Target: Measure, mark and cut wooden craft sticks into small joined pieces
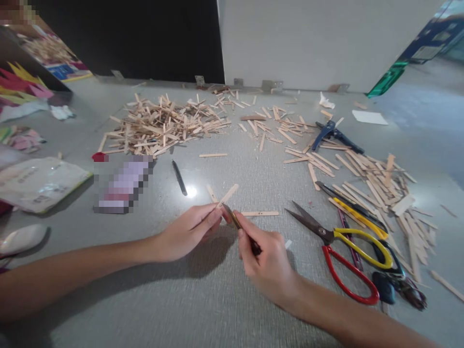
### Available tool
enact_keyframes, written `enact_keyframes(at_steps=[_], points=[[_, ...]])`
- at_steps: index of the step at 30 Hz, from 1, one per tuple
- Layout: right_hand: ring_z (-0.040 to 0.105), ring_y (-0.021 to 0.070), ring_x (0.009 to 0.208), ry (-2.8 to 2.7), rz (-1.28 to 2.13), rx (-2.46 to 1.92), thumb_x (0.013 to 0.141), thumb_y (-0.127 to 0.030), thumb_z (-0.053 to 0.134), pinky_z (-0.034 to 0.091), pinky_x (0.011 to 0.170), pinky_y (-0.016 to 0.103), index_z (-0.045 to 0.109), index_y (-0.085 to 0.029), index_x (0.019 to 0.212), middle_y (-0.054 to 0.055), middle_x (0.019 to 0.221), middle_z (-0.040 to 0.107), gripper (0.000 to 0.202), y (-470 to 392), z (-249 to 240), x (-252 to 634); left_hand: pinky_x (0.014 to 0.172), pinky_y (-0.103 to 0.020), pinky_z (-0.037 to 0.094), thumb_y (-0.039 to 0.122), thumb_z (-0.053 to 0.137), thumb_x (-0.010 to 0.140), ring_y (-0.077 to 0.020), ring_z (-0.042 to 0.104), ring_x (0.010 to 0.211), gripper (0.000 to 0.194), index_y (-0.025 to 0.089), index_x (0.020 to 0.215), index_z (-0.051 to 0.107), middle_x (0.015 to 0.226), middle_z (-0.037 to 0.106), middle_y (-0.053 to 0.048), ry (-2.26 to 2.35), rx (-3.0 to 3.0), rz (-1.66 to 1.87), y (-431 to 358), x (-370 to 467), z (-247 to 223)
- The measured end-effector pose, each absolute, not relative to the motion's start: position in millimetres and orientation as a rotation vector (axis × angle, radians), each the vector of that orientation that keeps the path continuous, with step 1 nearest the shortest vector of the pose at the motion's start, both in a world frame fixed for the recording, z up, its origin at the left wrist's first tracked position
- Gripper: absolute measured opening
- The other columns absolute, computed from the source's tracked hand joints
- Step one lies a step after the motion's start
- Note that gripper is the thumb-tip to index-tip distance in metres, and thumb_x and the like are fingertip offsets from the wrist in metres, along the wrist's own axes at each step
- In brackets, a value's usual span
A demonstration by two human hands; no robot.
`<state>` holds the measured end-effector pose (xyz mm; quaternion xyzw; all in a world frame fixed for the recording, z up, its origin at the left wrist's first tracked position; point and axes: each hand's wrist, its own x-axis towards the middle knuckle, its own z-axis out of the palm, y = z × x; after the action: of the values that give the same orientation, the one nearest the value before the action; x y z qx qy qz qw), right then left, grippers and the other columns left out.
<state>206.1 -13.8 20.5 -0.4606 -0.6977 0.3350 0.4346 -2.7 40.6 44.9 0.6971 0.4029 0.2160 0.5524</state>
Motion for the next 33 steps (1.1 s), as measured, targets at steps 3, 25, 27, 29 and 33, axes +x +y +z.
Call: enact_keyframes(at_steps=[3, 25, 27, 29, 33], points=[[0.045, 0.0099, 0.043, -1.732, 0.83, -1.17, 0.105, -0.018, 0.052, 0.041, 0.04, 0.02, 0.078, 0.0, 0.135, -0.004, 0.056, 0.056, 0.044, -14.4, 20.8, 205.9, 0.057, -0.027, 0.035, 0.05, 0.031, 0.115, -0.0127, 0.041, 0.053, 0.043, 0.021, 0.094, 0.057, 0.061, 0.045, 0.008, 0.969, 1.657, 0.527, 40.1, -2.4, 44.7], [0.045, 0.0092, 0.042, -1.794, 0.742, -1.158, 0.105, -0.015, 0.054, 0.04, 0.04, 0.02, 0.079, -0.008, 0.138, -0.005, 0.057, 0.058, 0.042, -15.2, 19.8, 207.8, 0.056, -0.027, 0.034, 0.039, 0.033, 0.114, -0.0125, 0.041, 0.05, 0.04, 0.02, 0.09, 0.06, 0.058, 0.041, 0.008, 1.051, 1.831, 0.59, 35.7, -4.0, 37.9], [0.044, 0.009, 0.042, -1.792, 0.743, -1.151, 0.105, -0.015, 0.054, 0.039, 0.04, 0.02, 0.079, -0.005, 0.137, -0.005, 0.057, 0.058, 0.042, -15.0, 19.2, 207.5, 0.056, -0.027, 0.035, 0.039, 0.033, 0.114, -0.0124, 0.041, 0.05, 0.04, 0.02, 0.09, 0.06, 0.058, 0.042, 0.008, 1.047, 1.838, 0.586, 35.8, -4.2, 36.7], [0.044, 0.009, 0.042, -1.784, 0.742, -1.152, 0.105, -0.015, 0.053, 0.038, 0.039, 0.02, 0.078, -0.004, 0.136, -0.006, 0.056, 0.057, 0.042, -15.1, 18.6, 207.5, 0.057, -0.027, 0.035, 0.037, 0.033, 0.113, -0.0124, 0.042, 0.05, 0.039, 0.02, 0.091, 0.06, 0.058, 0.043, 0.008, 1.053, 1.852, 0.59, 35.5, -4.3, 35.3], [0.047, 0.0093, 0.041, -1.779, 0.732, -1.169, 0.105, -0.015, 0.053, 0.039, 0.039, 0.02, 0.078, -0.003, 0.137, -0.005, 0.055, 0.057, 0.042, -15.5, 18.8, 208.0, 0.058, -0.027, 0.039, 0.033, 0.034, 0.112, -0.0128, 0.043, 0.051, 0.035, 0.02, 0.093, 0.06, 0.059, 0.042, 0.008, 1.072, 1.89, 0.609, 34.0, -4.6, 32.6]])
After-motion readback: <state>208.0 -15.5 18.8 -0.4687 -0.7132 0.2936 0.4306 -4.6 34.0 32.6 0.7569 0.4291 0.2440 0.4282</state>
